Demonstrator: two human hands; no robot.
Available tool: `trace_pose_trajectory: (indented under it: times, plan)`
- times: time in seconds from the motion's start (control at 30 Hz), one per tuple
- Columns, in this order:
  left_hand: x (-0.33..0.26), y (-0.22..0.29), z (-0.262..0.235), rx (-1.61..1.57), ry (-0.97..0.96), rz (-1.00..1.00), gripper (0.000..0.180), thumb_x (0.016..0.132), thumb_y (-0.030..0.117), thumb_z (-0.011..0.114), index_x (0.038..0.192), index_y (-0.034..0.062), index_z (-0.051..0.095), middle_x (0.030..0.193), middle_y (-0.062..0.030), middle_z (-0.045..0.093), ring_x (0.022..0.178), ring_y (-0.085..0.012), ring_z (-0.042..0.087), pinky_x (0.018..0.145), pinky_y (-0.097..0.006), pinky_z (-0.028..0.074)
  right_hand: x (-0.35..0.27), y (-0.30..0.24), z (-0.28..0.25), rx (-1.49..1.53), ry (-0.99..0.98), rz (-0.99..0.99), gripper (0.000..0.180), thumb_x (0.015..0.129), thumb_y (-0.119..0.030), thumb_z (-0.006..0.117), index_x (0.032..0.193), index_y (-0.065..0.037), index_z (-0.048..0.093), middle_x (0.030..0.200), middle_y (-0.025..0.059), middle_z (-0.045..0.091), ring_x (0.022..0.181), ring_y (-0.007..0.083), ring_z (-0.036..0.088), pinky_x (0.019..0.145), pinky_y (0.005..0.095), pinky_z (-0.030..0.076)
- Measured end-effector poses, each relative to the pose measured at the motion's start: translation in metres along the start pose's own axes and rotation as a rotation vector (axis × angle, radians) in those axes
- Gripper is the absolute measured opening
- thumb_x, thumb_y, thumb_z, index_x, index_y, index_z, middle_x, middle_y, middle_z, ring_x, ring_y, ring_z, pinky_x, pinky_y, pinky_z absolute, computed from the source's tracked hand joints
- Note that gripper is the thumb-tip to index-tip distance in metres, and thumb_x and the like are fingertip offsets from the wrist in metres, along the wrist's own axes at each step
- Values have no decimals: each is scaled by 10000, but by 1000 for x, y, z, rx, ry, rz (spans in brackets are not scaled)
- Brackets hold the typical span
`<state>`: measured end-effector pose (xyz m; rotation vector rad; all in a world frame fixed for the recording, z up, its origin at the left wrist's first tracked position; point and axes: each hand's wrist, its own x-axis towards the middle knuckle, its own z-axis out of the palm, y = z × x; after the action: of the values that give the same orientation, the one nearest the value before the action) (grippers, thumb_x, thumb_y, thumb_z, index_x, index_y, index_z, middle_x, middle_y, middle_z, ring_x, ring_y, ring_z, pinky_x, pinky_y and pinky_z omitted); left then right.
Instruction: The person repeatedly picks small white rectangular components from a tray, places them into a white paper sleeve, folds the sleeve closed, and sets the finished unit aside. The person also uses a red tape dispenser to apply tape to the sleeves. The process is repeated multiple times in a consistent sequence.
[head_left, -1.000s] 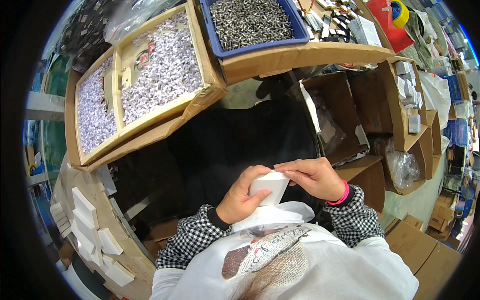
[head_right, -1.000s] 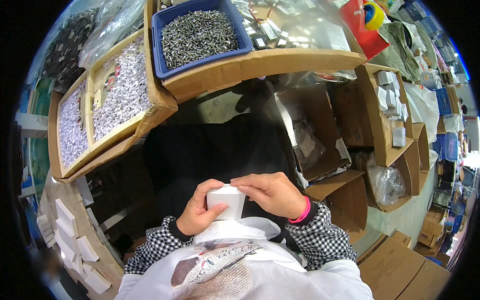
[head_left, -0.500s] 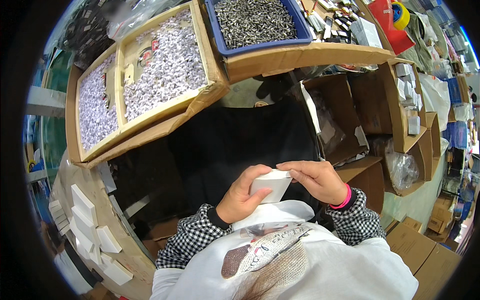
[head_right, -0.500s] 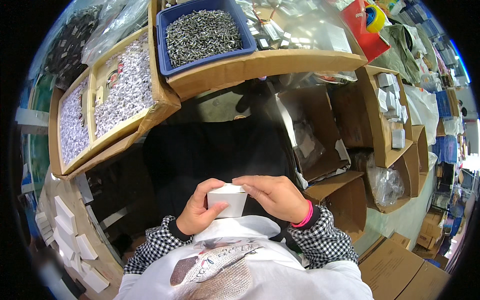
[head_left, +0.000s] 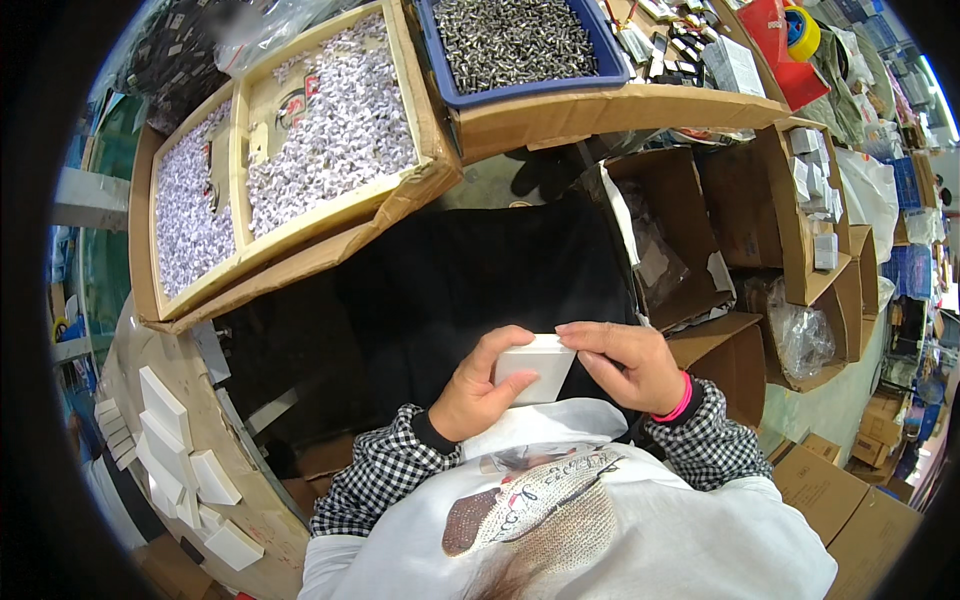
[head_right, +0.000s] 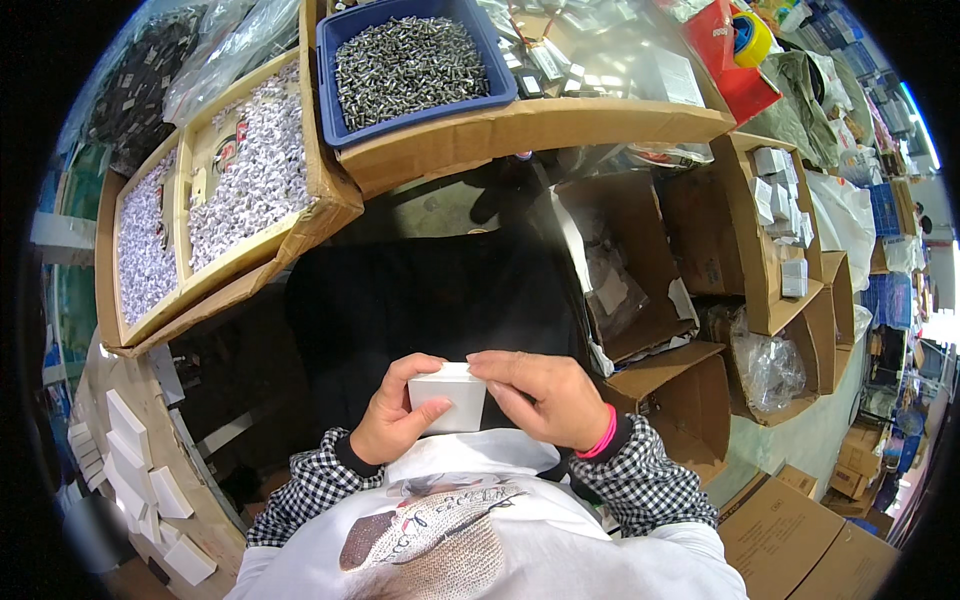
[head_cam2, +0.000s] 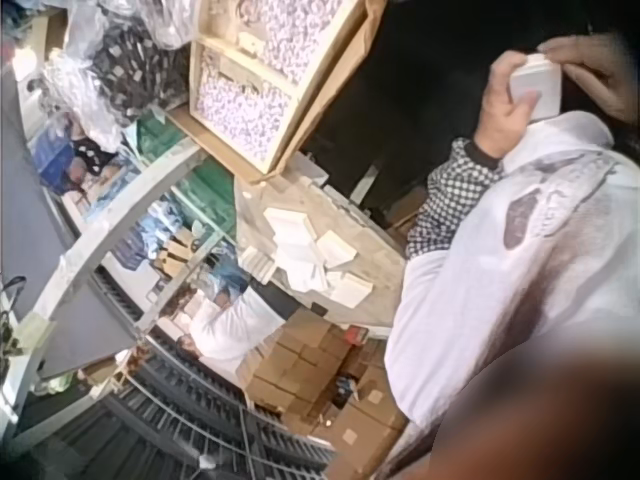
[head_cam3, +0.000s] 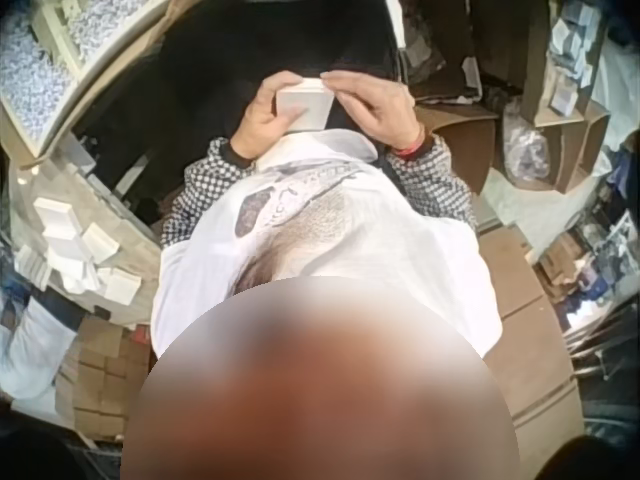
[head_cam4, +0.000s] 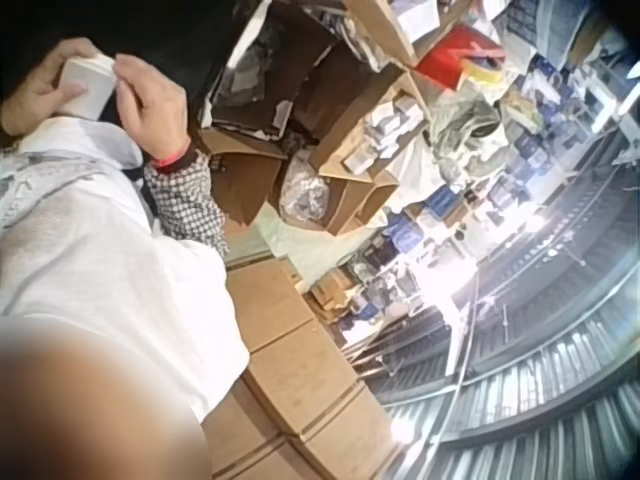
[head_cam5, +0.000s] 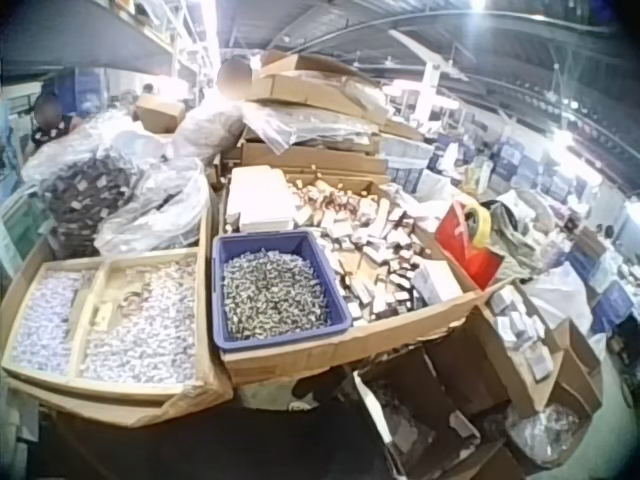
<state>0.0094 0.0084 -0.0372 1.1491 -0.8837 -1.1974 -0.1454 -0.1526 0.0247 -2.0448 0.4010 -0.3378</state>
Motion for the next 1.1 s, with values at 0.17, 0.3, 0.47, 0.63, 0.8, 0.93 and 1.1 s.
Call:
trace_pose_trajectory:
  times: [0.17,0.3,0.47,0.63,0.8,0.93,1.1]
  plan:
    - [-3,-6,3,-36,36,38,385,881,12,595,1234,106,472,1167,-84,536,1034,-167,557,879,-274,463,-9,1,17,109,102,130,288,722,-22,746,996,-19,656,1039,134,644,897,252,647,758,317,543]
    - [-5,-10,1,-67,68,74,322,888,14,594,1192,89,521,1182,-90,553,1060,-168,556,895,-280,465,-12,11,34,91,170,28,268,735,-20,736,992,-24,663,1009,128,653,898,224,636,767,302,518]
    - [1,0,0,-155,90,74,292,879,0,600,1156,80,550,1170,-90,564,1058,-168,558,898,-291,470,-14,16,39,255,177,113,243,777,-11,703,1016,-19,660,1086,120,622,947,194,619,778,283,516]
    - [7,15,3,-176,140,36,296,842,-12,642,1119,75,584,1148,-94,581,1037,-172,570,877,-290,480,-16,13,40,644,227,223,225,845,-10,644,1069,-12,644,1198,97,553,1047,156,573,843,257,504]
    - [9,15,3,22,165,47,189,790,-49,671,957,34,641,1077,-122,638,990,-212,613,879,-303,484,-12,9,46,421,252,101,165,784,15,684,948,-7,686,1062,129,639,932,196,626,772,265,499]
    - [9,18,1,-9,171,60,174,777,-67,669,927,12,632,1096,-192,640,1005,-241,626,869,-323,498,4,11,19,171,119,-102,121,794,-75,700,905,-29,693,1060,130,649,890,229,637,774,300,509]
    - [14,16,5,-60,189,10,158,804,-61,645,933,27,625,1079,-200,650,993,-229,633,853,-308,500,33,29,-98,-22,850,43,117,849,-67,652,927,19,666,953,96,660,848,143,614,746,285,499]
